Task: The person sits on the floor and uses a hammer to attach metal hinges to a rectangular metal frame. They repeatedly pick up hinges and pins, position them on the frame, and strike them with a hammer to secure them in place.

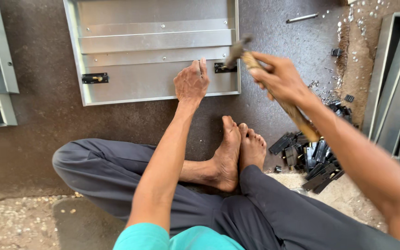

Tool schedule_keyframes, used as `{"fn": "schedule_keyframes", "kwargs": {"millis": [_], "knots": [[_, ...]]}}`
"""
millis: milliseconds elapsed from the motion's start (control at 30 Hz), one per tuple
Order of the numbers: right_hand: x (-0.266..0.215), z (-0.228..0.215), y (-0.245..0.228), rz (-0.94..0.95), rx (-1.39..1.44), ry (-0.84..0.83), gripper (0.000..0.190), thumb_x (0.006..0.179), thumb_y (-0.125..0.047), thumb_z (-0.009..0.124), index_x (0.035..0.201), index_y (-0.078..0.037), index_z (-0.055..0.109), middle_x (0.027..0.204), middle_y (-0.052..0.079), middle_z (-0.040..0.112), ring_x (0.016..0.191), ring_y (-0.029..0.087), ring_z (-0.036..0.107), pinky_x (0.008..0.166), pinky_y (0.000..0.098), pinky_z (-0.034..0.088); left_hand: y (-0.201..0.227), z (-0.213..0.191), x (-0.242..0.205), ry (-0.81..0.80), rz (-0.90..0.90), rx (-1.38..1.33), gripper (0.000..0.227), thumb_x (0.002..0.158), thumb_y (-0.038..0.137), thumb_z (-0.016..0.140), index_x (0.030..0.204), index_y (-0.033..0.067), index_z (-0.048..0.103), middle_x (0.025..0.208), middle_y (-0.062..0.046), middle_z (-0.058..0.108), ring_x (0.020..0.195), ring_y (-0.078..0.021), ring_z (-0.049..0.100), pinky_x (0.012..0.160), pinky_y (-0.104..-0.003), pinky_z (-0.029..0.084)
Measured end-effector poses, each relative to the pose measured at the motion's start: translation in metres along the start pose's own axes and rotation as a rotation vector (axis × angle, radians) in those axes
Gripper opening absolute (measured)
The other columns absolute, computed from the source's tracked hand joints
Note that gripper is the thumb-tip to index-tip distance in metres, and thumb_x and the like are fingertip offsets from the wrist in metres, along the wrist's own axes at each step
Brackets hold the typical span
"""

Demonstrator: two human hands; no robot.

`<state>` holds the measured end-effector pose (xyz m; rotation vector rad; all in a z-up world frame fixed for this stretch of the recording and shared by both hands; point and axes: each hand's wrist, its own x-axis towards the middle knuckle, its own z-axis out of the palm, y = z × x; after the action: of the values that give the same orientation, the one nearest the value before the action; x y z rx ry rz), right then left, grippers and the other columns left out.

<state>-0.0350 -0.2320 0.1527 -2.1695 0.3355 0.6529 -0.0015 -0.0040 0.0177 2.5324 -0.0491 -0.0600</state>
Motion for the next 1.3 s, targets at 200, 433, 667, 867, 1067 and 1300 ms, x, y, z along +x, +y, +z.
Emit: {"fn": "schedule_keyframes", "kwargs": {"millis": [200, 433, 667, 867, 1067, 1300], "knots": [[-0.038, 0.010, 0.101, -0.521, -0.474, 0.395, 0.056, 0.097, -0.015, 0.074, 0.150, -0.005, 0.056, 0.099, 0.019, 0.069, 0.081, 0.026, 0.066, 0.071, 0.0384, 0.057, 0.011, 0.025, 0.013, -0.053, 0.214, 0.146, 0.056, 0.099, 0.053, 0.048, 0.069, 0.0090, 0.065, 0.052, -0.007, 0.063, 0.045, -0.0197, 0.064, 0.041, -0.037, 0.048], [-0.036, 0.072, 0.064, -0.670, -0.396, 0.427, 0.027, 0.096, -0.009, 0.072, 0.122, -0.005, 0.067, 0.121, 0.018, 0.068, 0.120, 0.034, 0.063, 0.107, 0.0436, 0.049, 0.011, 0.042, 0.020, -0.050, 0.231, 0.036, 0.047, 0.103, 0.042, 0.053, 0.076, 0.0057, 0.067, 0.059, -0.014, 0.067, 0.052, -0.0285, 0.066, 0.052, -0.043, 0.054], [-0.011, 0.102, -0.011, -0.692, -0.501, 0.004, 0.045, 0.085, -0.015, 0.074, 0.125, -0.001, 0.063, 0.115, 0.022, 0.064, 0.112, 0.041, 0.058, 0.096, 0.0485, 0.045, 0.000, -0.086, -0.092, -0.320, -0.502, -0.723, 0.057, 0.095, 0.053, 0.057, 0.083, -0.0010, 0.071, 0.059, -0.013, 0.066, 0.048, -0.0280, 0.063, 0.047, -0.045, 0.051], [-0.107, 0.095, -0.021, -0.761, -0.338, -0.238, 0.036, 0.081, -0.008, 0.074, 0.116, 0.000, 0.069, 0.103, 0.018, 0.069, 0.096, 0.035, 0.067, 0.083, 0.0430, 0.053, -0.063, -0.134, -0.143, -0.068, -0.676, -1.804, 0.041, 0.082, 0.038, 0.070, 0.097, 0.0001, 0.071, 0.080, -0.009, 0.071, 0.069, -0.0192, 0.071, 0.062, -0.036, 0.060], [-0.088, 0.113, -0.058, -0.947, -0.443, -0.095, 0.020, 0.086, -0.008, 0.074, 0.105, -0.008, 0.074, 0.096, 0.006, 0.073, 0.087, 0.018, 0.068, 0.080, 0.0365, 0.056, -0.089, -0.158, -0.131, 0.331, -0.357, -1.624, 0.029, 0.082, 0.014, 0.082, 0.100, 0.0000, 0.065, 0.089, -0.008, 0.066, 0.078, -0.0198, 0.063, 0.063, -0.033, 0.052], [0.011, 0.131, -0.247, -1.417, -0.518, 0.266, 0.035, 0.104, -0.005, 0.067, 0.139, -0.001, 0.064, 0.136, 0.019, 0.062, 0.129, 0.035, 0.055, 0.113, 0.0449, 0.042, -0.233, -0.309, -0.012, 0.524, 0.302, -1.829, 0.027, 0.104, 0.028, 0.057, 0.107, 0.0014, 0.054, 0.108, -0.018, 0.065, 0.103, -0.0332, 0.069, 0.090, -0.061, 0.066]]}}
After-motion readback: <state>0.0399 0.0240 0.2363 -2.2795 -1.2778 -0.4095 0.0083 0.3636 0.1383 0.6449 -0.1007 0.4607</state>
